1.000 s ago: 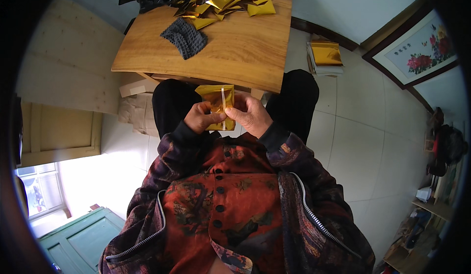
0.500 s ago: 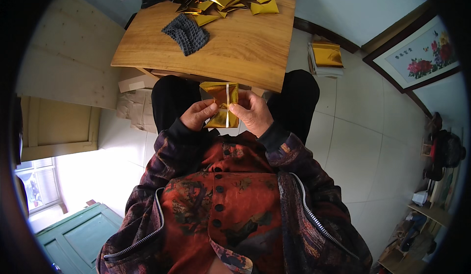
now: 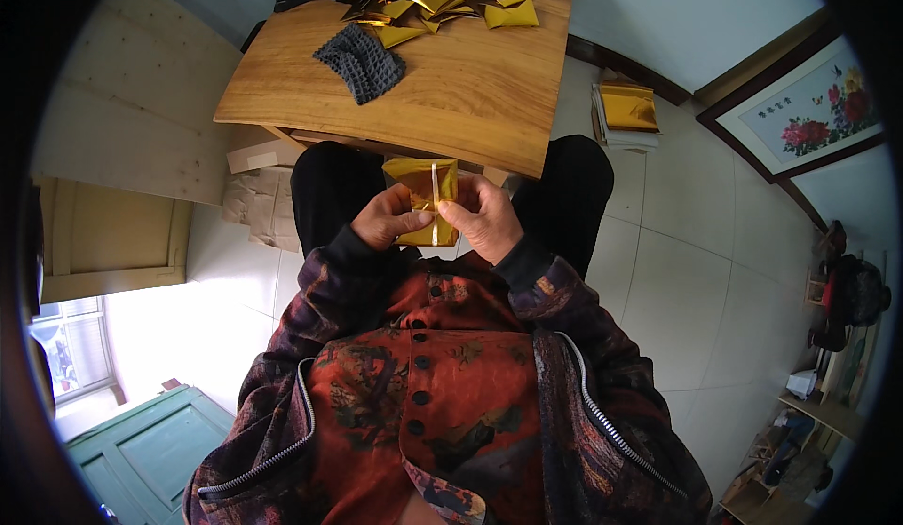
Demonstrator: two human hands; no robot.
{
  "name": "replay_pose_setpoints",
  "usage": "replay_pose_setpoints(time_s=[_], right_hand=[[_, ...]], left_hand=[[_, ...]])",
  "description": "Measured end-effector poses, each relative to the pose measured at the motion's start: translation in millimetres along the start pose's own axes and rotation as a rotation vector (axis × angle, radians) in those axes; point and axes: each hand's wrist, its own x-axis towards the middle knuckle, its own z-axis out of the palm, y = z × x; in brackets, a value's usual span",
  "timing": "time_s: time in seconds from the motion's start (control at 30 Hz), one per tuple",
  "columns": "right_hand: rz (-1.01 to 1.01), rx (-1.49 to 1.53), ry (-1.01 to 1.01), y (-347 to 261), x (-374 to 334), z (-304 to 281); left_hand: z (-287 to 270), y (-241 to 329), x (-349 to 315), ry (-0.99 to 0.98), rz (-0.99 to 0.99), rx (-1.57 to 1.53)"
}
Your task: The person sits on the floor and repeatedly gathers small yellow paper packets, stacks them, and ties them into bundles using white string. The person then places the finished bundles into a black plastic bag on the table.
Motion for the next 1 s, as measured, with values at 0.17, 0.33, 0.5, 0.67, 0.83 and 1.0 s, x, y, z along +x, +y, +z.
replay_pose_setpoints(time_s=[0.17,0.33,0.5,0.67,0.83,1.0], right_hand=[[-0.051,-0.093,0.020,-3,-2,4],[-0.028,-0.245,0.049,-6,-3,8],[-0.042,-0.256,0.058,-6,-3,6],[-0.037,-0.137,0.029,-1,-3,3],[0.013,-0.072,0.029,3,-2,0],[0.031,-0.072,0.042,2,-3,-1]], left_hand=[[8,-1,5,0.111,0.117,0.208],[17,3,5,0.208,0.127,0.264],[14,4,3,0.212,0.163,0.292],[8,-7,4,0.269,0.182,0.273],[6,-6,3,0.477,0.361,0.429],[20,14,-16,0.525,0.691,1.099]])
